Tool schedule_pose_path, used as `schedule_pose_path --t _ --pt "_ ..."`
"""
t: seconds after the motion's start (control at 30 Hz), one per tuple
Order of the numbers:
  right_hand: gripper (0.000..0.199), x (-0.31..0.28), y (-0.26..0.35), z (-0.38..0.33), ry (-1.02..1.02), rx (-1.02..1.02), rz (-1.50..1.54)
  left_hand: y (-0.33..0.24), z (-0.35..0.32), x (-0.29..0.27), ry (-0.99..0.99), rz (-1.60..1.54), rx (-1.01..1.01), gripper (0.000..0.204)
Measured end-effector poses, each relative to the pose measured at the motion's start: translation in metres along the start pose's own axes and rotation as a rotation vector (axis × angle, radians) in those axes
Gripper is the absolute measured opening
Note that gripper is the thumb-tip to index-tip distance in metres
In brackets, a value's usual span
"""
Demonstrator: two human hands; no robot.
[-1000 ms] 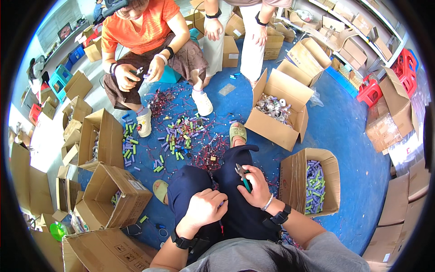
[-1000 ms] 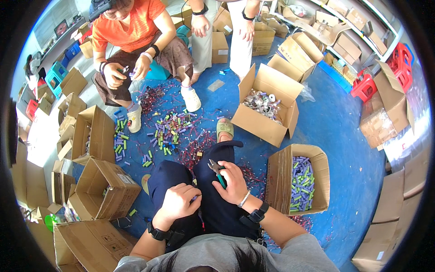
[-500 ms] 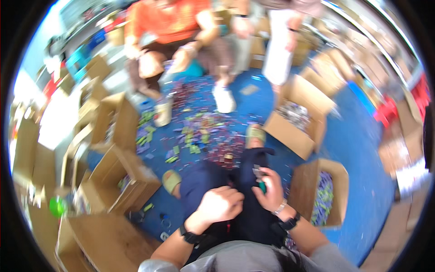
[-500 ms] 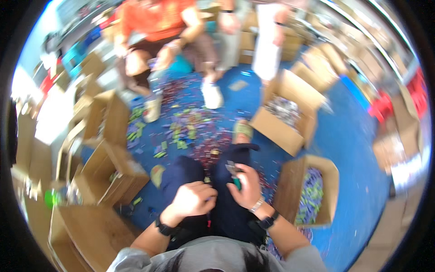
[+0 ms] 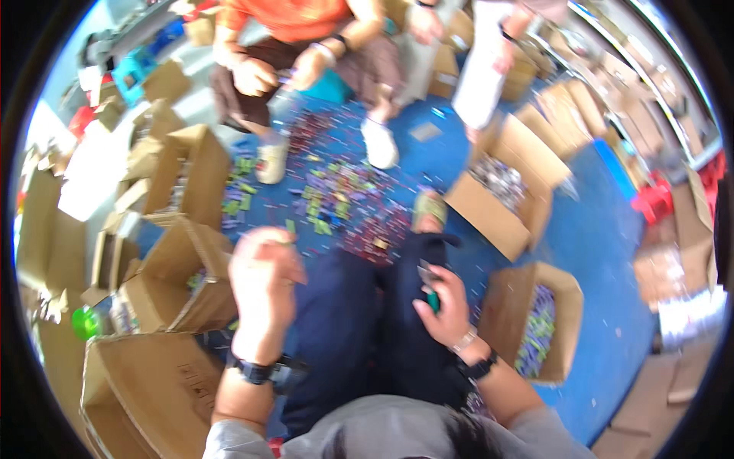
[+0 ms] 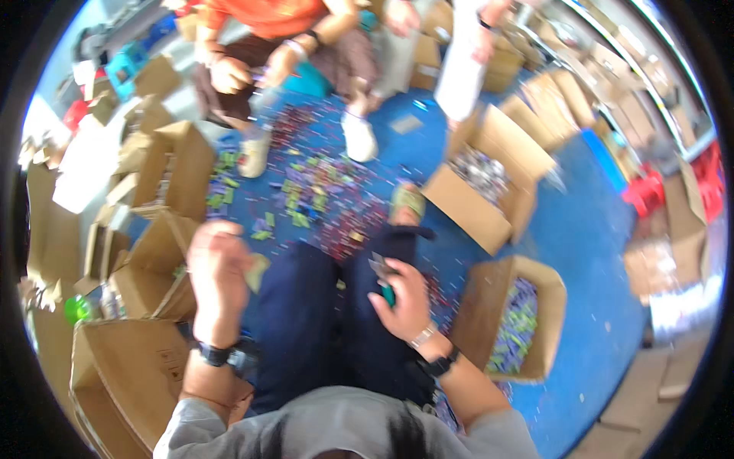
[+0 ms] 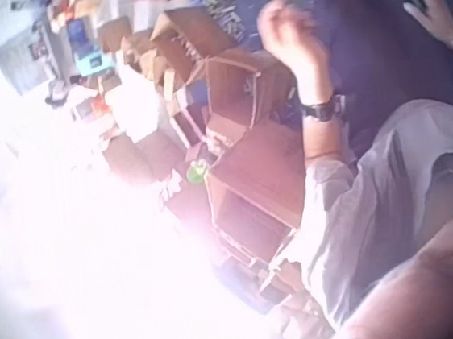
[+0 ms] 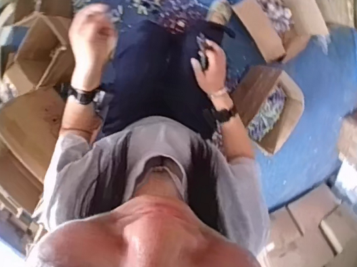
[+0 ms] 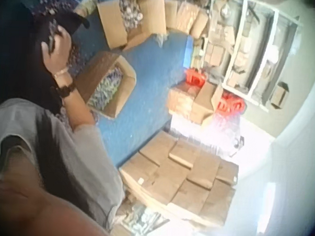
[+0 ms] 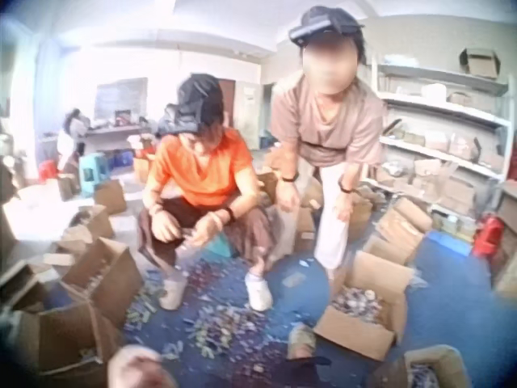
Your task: Assembling battery packs by cutting wires and connecting cells using pliers.
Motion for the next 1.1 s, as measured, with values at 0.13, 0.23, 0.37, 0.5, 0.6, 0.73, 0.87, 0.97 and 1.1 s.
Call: schedule_pose_path --t 0.13,0.23,0.37,0.5,0.6,0.73,0.87,0.97,1.1 --pt "0.027 0.011 0.012 0.005 0.04 -0.018 0.002 -0.043 0.062 -0.087 -0.372 -0.571 0.081 0.023" --pt "0.028 0.014 0.003 0.001 0.041 -0.031 -0.011 -0.066 0.031 0.032 -0.165 0.219 0.312 0.042" --pt "0.029 0.021 0.005 -0.003 0.064 -0.034 -0.021 -0.166 -0.021 0.134 -0.044 0.533 1.589 0.006" --pt "0.03 0.028 0.015 -0.001 0.063 -0.073 0.0 -0.167 -0.005 0.172 0.057 0.207 2.186 0.053" --pt "0.031 0.015 -0.001 -0.002 0.037 -0.056 -0.048 -0.158 -0.045 0.133 0.276 0.276 2.077 0.045" --pt "0.031 0.02 0.01 0.0 0.039 -0.07 -0.027 -0.166 -0.034 0.111 0.69 0.513 1.862 0.03" --pt "0.029 0.01 0.013 0.011 0.042 -0.098 -0.014 -0.115 -0.068 0.181 1.031 0.716 1.591 0.015" --pt "0.03 -0.013 0.026 0.046 0.173 -0.236 -0.085 -0.072 -0.057 0.155 1.12 0.746 1.189 0.017" --pt "0.027 -0.039 0.067 0.125 0.483 -0.682 -0.254 -0.028 -0.042 0.08 0.95 0.83 0.74 0.015"
Point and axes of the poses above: each hand's wrist, its own z-axis towards the middle knuckle, its own x-axis out of the palm, y = z × x, the point moved 10 cm from there along z, towards the middle knuckle, and after that the axes turned 10 degrees about -y, right-handed, at the moved point
